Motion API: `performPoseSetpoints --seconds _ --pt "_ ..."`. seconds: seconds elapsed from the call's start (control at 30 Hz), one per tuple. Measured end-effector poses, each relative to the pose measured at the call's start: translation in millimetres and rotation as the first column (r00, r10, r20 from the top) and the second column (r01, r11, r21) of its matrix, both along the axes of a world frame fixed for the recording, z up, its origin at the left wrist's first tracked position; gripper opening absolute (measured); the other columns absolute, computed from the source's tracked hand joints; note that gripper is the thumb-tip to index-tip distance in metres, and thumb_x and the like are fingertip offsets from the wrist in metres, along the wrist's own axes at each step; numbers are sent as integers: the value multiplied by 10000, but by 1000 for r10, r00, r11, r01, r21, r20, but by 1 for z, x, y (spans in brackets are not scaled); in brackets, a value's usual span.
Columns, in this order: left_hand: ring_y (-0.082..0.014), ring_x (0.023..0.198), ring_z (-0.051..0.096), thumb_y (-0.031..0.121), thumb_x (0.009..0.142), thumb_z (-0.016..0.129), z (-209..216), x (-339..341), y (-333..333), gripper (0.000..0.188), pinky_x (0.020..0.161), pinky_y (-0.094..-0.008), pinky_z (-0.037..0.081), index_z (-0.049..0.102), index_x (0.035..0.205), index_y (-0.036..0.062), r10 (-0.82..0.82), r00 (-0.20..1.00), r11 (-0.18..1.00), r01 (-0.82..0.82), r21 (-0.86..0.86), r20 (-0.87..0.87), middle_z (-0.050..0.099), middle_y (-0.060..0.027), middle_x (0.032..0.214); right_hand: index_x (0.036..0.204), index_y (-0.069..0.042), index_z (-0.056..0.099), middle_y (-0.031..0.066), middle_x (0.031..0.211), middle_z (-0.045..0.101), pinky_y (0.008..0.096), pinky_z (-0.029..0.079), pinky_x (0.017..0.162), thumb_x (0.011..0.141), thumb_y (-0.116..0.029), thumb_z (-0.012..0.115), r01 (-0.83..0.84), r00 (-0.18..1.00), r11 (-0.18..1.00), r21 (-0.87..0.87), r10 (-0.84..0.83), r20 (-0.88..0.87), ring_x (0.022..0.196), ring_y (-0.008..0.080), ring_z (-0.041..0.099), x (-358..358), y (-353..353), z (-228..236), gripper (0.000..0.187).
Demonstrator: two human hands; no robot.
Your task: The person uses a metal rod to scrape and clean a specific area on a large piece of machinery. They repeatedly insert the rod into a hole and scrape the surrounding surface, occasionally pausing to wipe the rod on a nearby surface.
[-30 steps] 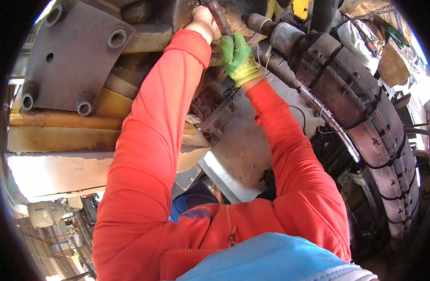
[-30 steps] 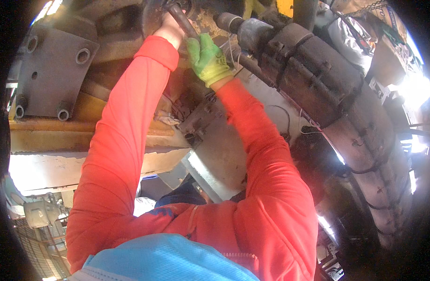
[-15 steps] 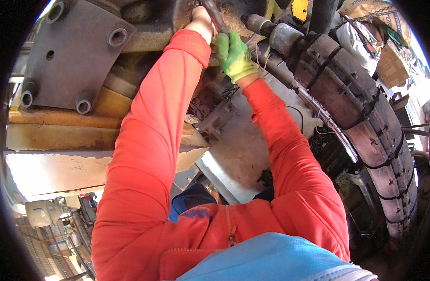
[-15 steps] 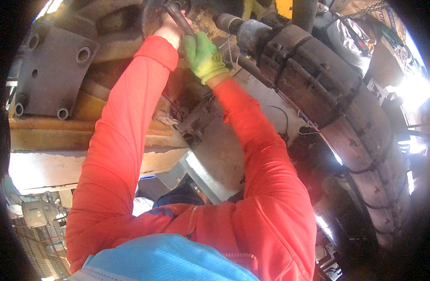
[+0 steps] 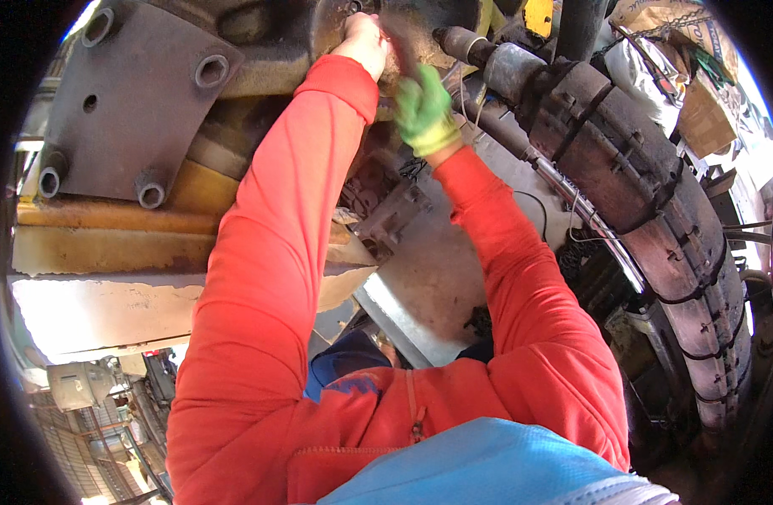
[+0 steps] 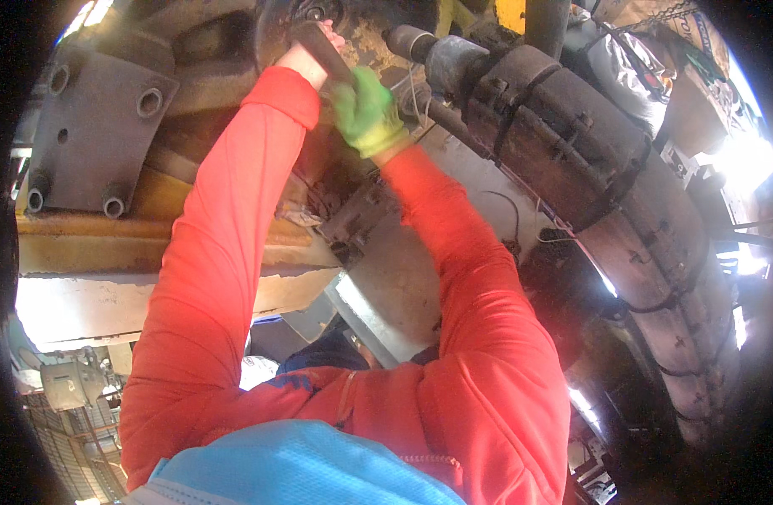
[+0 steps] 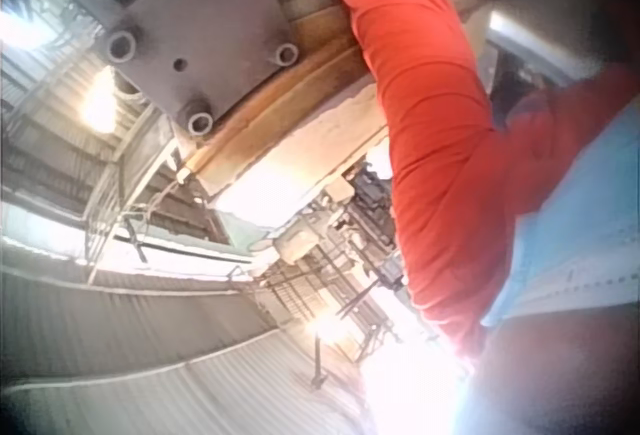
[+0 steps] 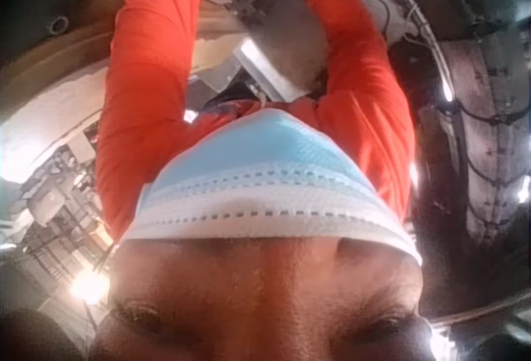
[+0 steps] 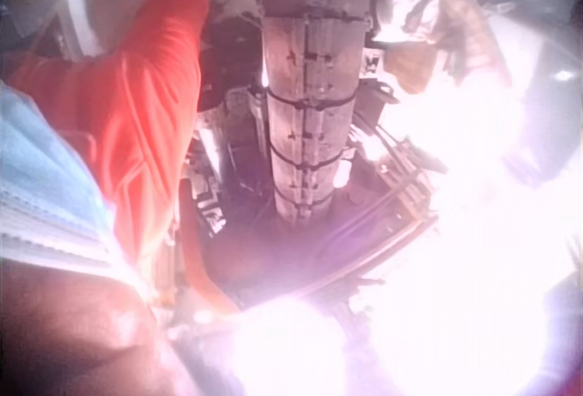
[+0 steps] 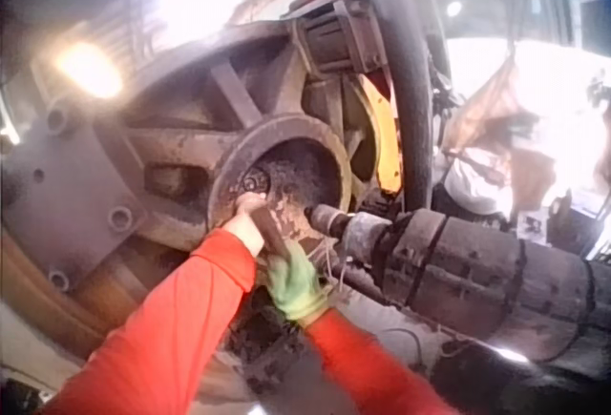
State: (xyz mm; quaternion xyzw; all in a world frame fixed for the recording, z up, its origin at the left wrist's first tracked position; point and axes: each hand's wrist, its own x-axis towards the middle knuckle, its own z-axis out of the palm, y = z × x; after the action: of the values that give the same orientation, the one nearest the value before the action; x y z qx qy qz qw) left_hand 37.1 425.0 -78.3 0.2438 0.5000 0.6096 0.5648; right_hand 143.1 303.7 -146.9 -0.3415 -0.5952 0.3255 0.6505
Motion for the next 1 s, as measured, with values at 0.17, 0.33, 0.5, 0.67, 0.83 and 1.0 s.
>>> performPoseSetpoints --seconds 0.17,0.33,0.5,0.67,0.83,1.0 --pt "-162 457 342 13 787 418 4 -8 -1 203 401 -271 269 417 986 54 -163 982 986 166 25 -94 373 -37 576 923 -25 504 198 740 563 412 447 575 869 -208 482 134 990 966 221 -139 6 711 395 570 -6 -15 -3 191" --pt "-162 432 432 148 859 468 -3 4 1 127 398 -288 343 486 746 92 84 996 995 -85 -43 -25 473 -43 576 978 -17 502 189 757 554 388 449 569 837 -226 508 84 986 970 227 -48 -161 670 366 573 -9 -24 -7 252" --pt "-172 436 383 178 863 432 -36 -3 18 109 414 -308 362 502 820 106 218 959 974 -226 -24 -184 458 -49 604 958 -30 518 131 768 553 345 441 591 832 -195 503 17 931 987 162 43 -364 665 295 557 -2 -39 -3 209" --pt "-223 535 422 165 878 415 -76 -30 39 133 546 -366 422 517 944 110 -10 980 983 -27 -179 -200 490 -76 682 935 -51 513 46 764 541 293 428 578 865 -253 523 -194 797 968 158 250 -550 659 163 528 20 -71 30 214" --pt "-256 650 512 183 900 399 -51 7 -42 214 653 -387 465 489 1061 74 -279 950 956 288 52 -143 567 -109 778 979 -86 460 -15 708 475 215 363 500 908 -274 501 -314 642 883 349 468 -608 584 67 440 37 -99 68 205" --pt "-143 626 526 201 913 459 -58 58 -232 227 578 -276 441 558 1043 44 -144 979 946 180 270 -146 565 -28 746 971 -56 488 27 786 514 240 422 550 896 -215 511 -460 611 836 300 543 -576 643 108 494 46 -111 61 178"
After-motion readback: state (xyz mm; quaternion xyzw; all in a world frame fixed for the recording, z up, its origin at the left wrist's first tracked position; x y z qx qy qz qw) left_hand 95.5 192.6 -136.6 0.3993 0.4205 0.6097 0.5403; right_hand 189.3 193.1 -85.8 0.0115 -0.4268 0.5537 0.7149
